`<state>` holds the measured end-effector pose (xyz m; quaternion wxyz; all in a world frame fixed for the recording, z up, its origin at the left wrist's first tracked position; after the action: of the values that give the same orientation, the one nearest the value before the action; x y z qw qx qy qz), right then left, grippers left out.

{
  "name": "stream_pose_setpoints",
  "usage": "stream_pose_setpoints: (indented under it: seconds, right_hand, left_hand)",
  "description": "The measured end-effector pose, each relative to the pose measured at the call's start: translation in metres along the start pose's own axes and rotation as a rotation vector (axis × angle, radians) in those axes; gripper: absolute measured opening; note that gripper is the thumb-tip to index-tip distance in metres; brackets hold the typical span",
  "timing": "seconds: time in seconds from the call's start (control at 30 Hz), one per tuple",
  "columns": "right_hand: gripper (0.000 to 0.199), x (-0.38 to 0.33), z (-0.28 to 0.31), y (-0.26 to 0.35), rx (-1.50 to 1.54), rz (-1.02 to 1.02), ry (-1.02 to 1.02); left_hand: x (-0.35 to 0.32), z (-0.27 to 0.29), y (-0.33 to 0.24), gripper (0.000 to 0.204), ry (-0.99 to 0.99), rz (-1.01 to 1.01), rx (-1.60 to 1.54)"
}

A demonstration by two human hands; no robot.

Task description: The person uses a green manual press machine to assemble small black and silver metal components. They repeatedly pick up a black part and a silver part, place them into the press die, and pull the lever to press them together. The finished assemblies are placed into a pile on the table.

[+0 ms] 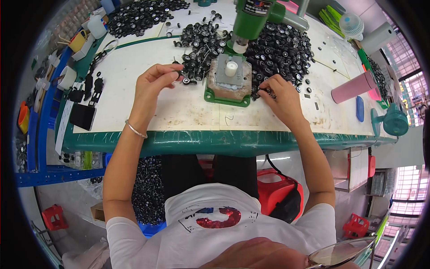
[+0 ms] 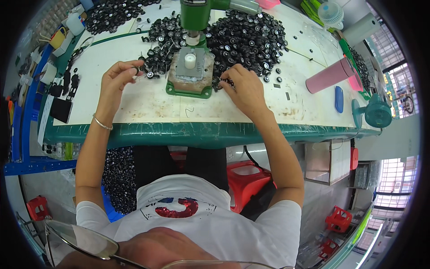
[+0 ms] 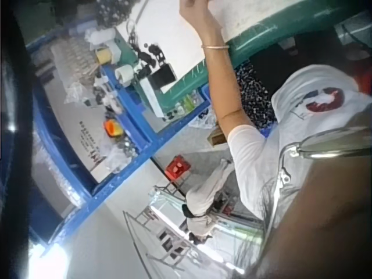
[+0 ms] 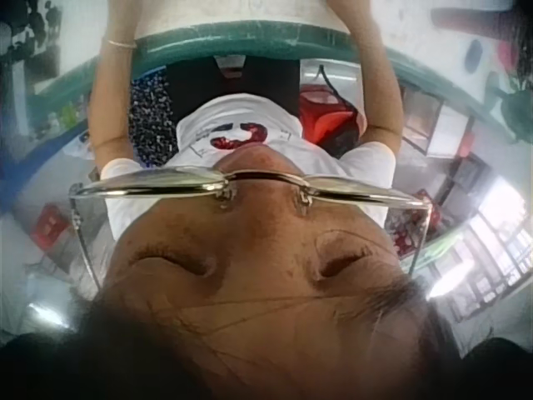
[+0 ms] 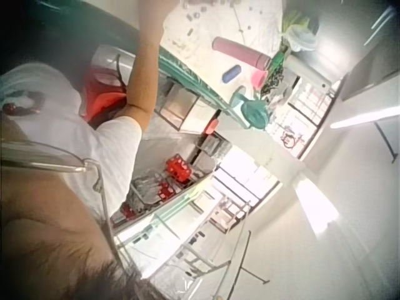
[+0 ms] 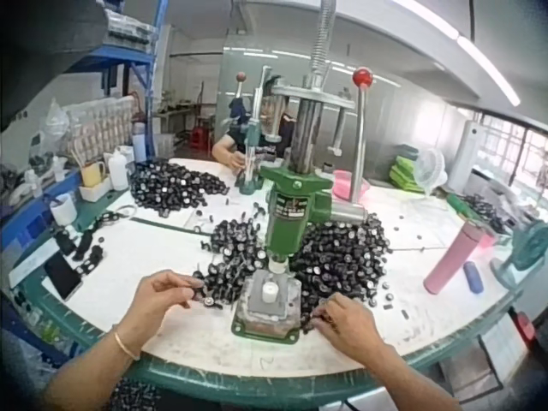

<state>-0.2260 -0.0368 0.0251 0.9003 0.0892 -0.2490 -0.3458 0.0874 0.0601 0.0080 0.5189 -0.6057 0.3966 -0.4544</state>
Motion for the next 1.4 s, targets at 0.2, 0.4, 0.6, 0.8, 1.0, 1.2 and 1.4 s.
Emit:
stream_pose_setpoints:
  seconds: [0.2, 0.4, 0.6, 0.8, 1.0, 1.2, 1.4]
  right_hand:
    - [0.016, 0.039, 0.005, 0.022, 0.418, -0.047, -0.127]
    - [0.02, 0.065, -0.021, 0.031, 0.459, -0.07, -0.065]
    - [0.026, 0.068, -0.028, 0.027, 0.653, -0.286, 0.04]
    - [0.047, 0.072, -0.034, 0.014, 0.868, -0.346, 0.007]
    - [0.045, 0.074, 0.007, -0.007, 0.878, -0.386, -0.135]
    - [0.03, 0.116, 0.091, -0.044, 1.177, -0.298, -0.392]
    - [0.021, 0.213, 0.157, 0.008, 1.351, -0.125, -0.402]
  left_hand:
    - [0.015, -0.034, -0.002, 0.022, 0.122, 0.146, -0.365]
    - [0.033, -0.061, 0.006, 0.019, 0.03, 0.148, -0.28]
    - [0.037, -0.076, -0.002, 0.019, -0.05, 0.095, -0.17]
    - [0.048, -0.096, -0.002, 0.018, 0.023, -0.003, -0.043]
    - [0.052, -0.103, -0.003, 0.018, 0.091, -0.115, 0.066]
    - [0.063, -0.116, 0.004, 0.008, 0.104, -0.121, -0.09]
    - [0.061, -0.108, 0.01, 0.009, 0.101, -0.146, -0.129]
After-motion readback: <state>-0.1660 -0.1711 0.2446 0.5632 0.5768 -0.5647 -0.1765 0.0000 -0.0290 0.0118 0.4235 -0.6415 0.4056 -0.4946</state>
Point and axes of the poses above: each hand's wrist, its own x-axis towards the middle knuckle, its own z-axis out of the back of the hand, y = z × x, the point moved 3 cm from there along x, towards the middle knuckle, and after that the axes turned 4 degrees about x, right-handed, at the moved point
